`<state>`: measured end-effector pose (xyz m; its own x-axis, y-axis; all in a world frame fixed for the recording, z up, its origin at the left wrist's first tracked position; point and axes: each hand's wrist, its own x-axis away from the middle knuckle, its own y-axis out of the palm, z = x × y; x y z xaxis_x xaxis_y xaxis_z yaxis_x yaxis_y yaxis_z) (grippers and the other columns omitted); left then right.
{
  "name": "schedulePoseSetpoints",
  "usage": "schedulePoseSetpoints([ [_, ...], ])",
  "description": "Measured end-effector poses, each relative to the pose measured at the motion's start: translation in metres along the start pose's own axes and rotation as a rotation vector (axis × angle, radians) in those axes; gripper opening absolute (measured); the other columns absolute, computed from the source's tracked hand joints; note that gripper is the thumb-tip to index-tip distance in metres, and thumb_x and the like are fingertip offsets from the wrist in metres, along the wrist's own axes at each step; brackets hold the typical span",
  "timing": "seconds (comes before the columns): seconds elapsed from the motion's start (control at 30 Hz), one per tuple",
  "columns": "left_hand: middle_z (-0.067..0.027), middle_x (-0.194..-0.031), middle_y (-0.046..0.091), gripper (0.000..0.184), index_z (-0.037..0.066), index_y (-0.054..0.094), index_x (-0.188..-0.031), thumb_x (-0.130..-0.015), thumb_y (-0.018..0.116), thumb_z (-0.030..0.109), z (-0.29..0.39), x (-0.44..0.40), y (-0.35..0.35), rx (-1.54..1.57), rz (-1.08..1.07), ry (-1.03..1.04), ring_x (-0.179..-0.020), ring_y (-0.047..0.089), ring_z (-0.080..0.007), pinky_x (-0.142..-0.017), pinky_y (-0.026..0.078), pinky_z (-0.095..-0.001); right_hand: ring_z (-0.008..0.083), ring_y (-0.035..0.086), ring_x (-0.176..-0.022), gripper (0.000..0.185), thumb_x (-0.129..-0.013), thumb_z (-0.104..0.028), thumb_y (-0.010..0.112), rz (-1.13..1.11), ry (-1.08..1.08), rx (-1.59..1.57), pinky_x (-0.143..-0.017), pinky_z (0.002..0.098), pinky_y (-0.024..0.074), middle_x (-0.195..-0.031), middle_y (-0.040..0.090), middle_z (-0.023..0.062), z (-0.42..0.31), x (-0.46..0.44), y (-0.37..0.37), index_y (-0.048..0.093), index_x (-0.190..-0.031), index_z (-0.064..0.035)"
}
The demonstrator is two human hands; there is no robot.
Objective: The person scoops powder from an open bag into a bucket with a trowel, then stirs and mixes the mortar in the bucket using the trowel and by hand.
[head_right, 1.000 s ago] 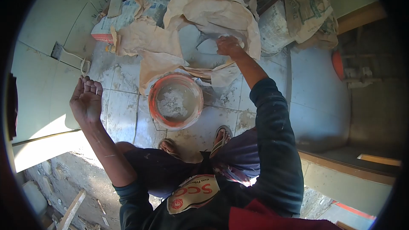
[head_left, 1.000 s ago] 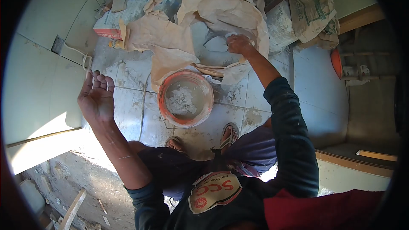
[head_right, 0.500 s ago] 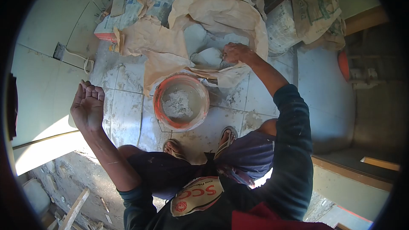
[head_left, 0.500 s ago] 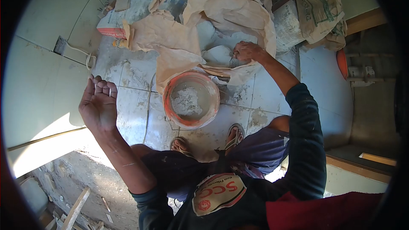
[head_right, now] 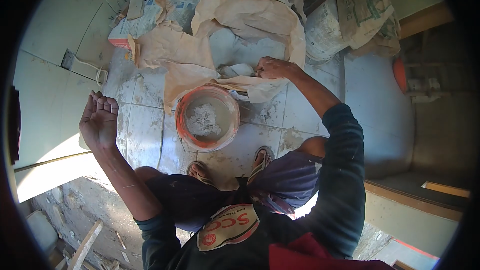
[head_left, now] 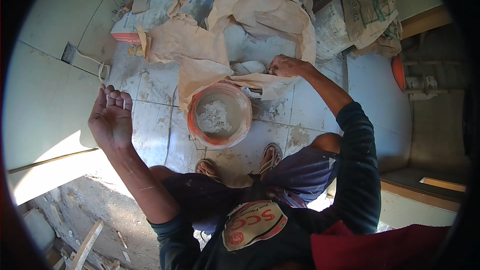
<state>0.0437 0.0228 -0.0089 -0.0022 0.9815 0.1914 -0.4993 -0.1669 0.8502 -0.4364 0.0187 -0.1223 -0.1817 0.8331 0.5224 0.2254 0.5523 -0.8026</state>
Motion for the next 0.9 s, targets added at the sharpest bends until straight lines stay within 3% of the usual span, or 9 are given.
schedulePoseSetpoints([
  [0.17, -0.0126, -0.091, 0.055, 0.020, -0.005, 0.050, -0.108, -0.093, 0.042, 0.005, -0.006, -0.004, 0.003, -0.026, 0.060, 0.022, -0.079, 0.052, -0.0197, -0.078, 0.047, -0.0349, 0.0287, 0.049, -0.116, 0.039, -0.082, -0.032, 0.059, -0.035, 0.119, -0.095, -0.098, 0.0335, 0.0370, -0.118, 0.056, 0.0165, -0.010, 0.022, -0.020, 0.063, -0.112, -0.0062],
  [0.27, -0.0124, -0.091, 0.055, 0.020, -0.005, 0.050, -0.108, -0.092, 0.043, 0.005, -0.006, -0.005, 0.002, -0.022, 0.080, 0.015, -0.080, 0.053, -0.0192, -0.078, 0.047, -0.0351, 0.0268, 0.054, -0.107, 0.040, -0.083, -0.034, 0.059, -0.077, 0.099, -0.185, -0.096, 0.0338, 0.0390, -0.125, 0.050, 0.0134, -0.003, 0.023, -0.030, 0.063, -0.111, -0.0061],
  [0.33, -0.0120, -0.091, 0.055, 0.020, -0.005, 0.050, -0.108, -0.092, 0.044, 0.006, -0.006, -0.004, 0.001, -0.025, 0.079, 0.021, -0.080, 0.053, -0.0187, -0.078, 0.047, -0.0350, 0.0189, 0.060, -0.076, 0.037, -0.084, -0.031, 0.061, -0.113, 0.136, -0.326, -0.061, 0.0315, 0.0491, -0.097, 0.061, 0.0092, -0.004, 0.024, -0.039, 0.063, -0.109, -0.0041],
  [0.37, -0.0117, -0.091, 0.056, 0.020, -0.004, 0.051, -0.108, -0.092, 0.044, 0.006, -0.006, -0.005, 0.001, -0.032, 0.074, 0.021, -0.079, 0.053, -0.0183, -0.078, 0.047, -0.0350, 0.0189, 0.060, -0.076, 0.037, -0.084, -0.031, 0.061, -0.112, 0.134, -0.322, -0.061, 0.0315, 0.0491, -0.097, 0.061, 0.0092, 0.006, 0.019, -0.037, 0.063, -0.109, -0.0041],
  [0.43, -0.0113, -0.091, 0.056, 0.020, -0.004, 0.051, -0.108, -0.092, 0.044, 0.006, -0.007, -0.005, 0.001, -0.041, 0.080, 0.024, -0.079, 0.053, -0.0180, -0.078, 0.047, -0.0348, 0.0136, 0.055, -0.058, 0.036, -0.084, -0.029, 0.062, -0.020, 0.144, -0.406, -0.046, 0.0286, 0.0429, -0.081, 0.061, 0.0084, 0.025, 0.010, -0.032, 0.063, -0.107, -0.0021],
  [0.57, -0.0100, -0.091, 0.056, 0.020, -0.003, 0.051, -0.108, -0.092, 0.045, 0.007, -0.009, -0.007, 0.001, -0.050, 0.093, 0.019, -0.079, 0.054, -0.0175, -0.079, 0.046, -0.0341, 0.0125, 0.051, -0.047, 0.036, -0.084, -0.028, 0.062, -0.064, 0.223, -0.470, -0.044, 0.0283, 0.0415, -0.069, 0.060, 0.0074, 0.024, 0.019, -0.060, 0.063, -0.105, 0.0007],
  [0.63, -0.0098, -0.091, 0.056, 0.020, -0.002, 0.051, -0.108, -0.092, 0.045, 0.008, -0.011, -0.007, 0.002, -0.042, 0.101, 0.016, -0.079, 0.054, -0.0175, -0.079, 0.046, -0.0341, 0.0112, 0.049, -0.045, 0.036, -0.083, -0.027, 0.062, 0.033, 0.185, -0.472, -0.044, 0.0283, 0.0417, -0.065, 0.059, 0.0060, 0.027, 0.024, -0.068, 0.062, -0.104, 0.0027],
  [0.9, -0.0101, -0.090, 0.056, 0.017, -0.002, 0.053, -0.105, -0.092, 0.047, 0.007, -0.014, -0.014, -0.005, -0.015, 0.079, -0.009, -0.080, 0.054, -0.0183, -0.079, 0.048, -0.0356, 0.0105, 0.050, -0.049, 0.038, -0.084, -0.028, 0.060, -0.039, 0.131, -0.454, -0.046, 0.0263, 0.0399, -0.063, 0.056, 0.0053, -0.007, 0.060, -0.113, 0.061, -0.105, 0.0039],
])
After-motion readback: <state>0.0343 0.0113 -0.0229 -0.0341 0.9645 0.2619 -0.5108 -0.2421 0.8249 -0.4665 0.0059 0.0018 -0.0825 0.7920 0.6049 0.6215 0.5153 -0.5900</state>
